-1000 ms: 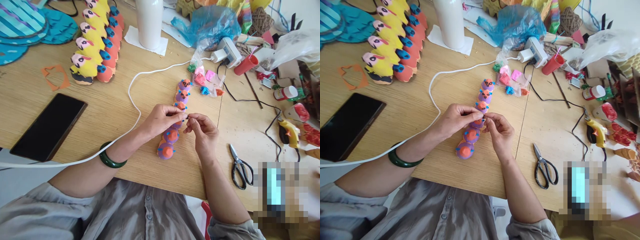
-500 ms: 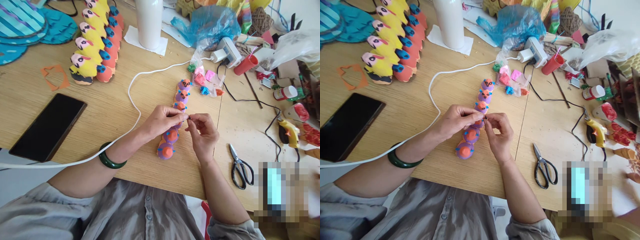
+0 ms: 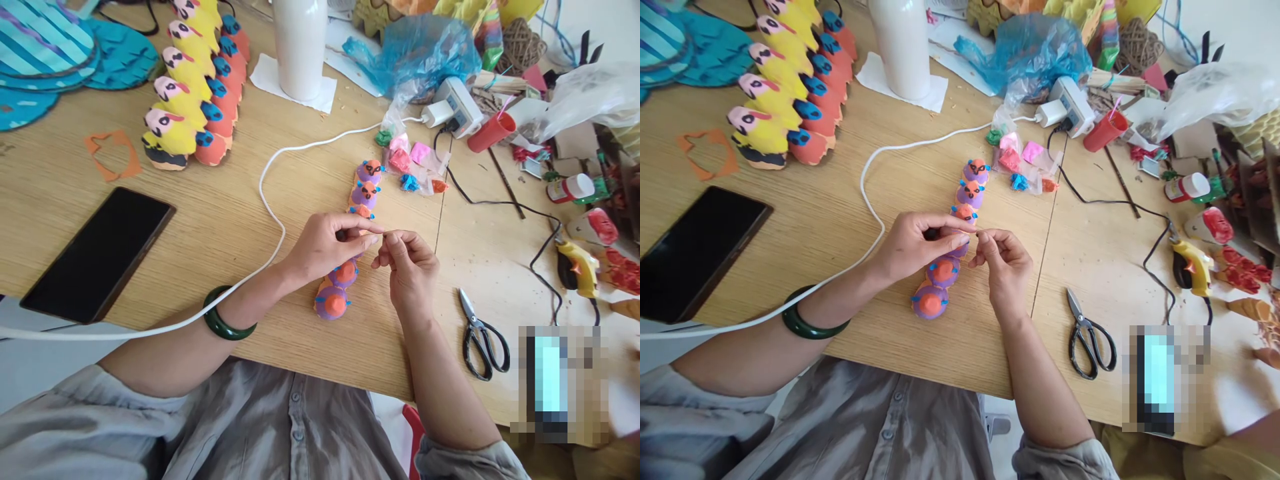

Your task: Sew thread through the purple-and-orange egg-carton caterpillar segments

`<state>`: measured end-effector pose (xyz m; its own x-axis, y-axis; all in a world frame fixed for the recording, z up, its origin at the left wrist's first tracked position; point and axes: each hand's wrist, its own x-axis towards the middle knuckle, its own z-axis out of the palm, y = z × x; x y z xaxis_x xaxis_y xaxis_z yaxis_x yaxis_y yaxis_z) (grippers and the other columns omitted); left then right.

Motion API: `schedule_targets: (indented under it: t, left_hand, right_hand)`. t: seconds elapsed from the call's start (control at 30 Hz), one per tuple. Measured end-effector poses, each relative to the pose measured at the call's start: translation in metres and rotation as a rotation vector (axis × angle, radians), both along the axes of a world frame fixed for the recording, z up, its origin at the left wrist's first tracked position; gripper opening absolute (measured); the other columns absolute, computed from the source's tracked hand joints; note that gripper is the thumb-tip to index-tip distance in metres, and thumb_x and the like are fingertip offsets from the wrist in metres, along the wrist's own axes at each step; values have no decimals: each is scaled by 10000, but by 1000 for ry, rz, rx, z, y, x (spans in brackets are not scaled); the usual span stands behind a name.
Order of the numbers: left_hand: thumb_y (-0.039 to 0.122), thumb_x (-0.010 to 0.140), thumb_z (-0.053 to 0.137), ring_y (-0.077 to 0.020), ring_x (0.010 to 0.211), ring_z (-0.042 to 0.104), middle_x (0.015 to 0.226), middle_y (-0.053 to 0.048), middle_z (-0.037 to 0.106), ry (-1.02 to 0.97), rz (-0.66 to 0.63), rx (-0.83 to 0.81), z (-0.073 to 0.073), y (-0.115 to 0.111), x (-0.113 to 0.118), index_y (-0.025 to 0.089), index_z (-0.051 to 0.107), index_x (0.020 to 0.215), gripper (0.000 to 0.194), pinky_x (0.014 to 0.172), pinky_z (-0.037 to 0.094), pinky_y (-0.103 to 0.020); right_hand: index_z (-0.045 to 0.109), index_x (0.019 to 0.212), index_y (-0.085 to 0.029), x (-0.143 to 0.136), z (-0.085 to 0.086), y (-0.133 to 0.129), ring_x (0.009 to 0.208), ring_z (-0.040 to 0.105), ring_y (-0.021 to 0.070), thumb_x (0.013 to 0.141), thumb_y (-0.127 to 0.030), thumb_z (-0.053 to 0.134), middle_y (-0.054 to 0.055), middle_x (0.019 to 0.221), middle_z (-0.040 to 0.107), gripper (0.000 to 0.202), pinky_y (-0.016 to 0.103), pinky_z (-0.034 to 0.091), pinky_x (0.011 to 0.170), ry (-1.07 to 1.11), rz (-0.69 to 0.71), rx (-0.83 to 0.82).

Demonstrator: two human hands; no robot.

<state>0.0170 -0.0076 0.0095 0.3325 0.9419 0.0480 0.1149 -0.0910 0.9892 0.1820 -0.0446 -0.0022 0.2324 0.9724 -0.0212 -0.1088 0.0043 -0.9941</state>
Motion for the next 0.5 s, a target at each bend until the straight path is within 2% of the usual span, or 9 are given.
schedule_targets:
  t: [0.1,0.33,0.5]
  left_hand:
    - [263,854,728,-91,573,519,638,22,659,9,23,92,-3,-4,2,192,833,1078,257,571,426,-221]
    - [218,882,732,-119,729,663,915,-44,802,15,40,272,-9,-6,4,184,822,1063,205,676,504,-223]
    - [188,899,707,-117,740,685,893,-26,805,33,58,346,-8,-5,3,206,817,957,126,724,529,-228]
  right_hand:
    - [685,750,-216,-1,1,2,502,515,82,766,-473,843,-56,597,591,302,234,544,494,60,13,-55]
    - [669,705,-209,-1,2,1,492,481,70,745,-486,854,-57,591,559,335,212,513,461,138,82,-116]
    - [656,688,-214,-2,3,0,531,522,89,767,-515,829,-42,623,574,356,226,528,475,138,122,-147]
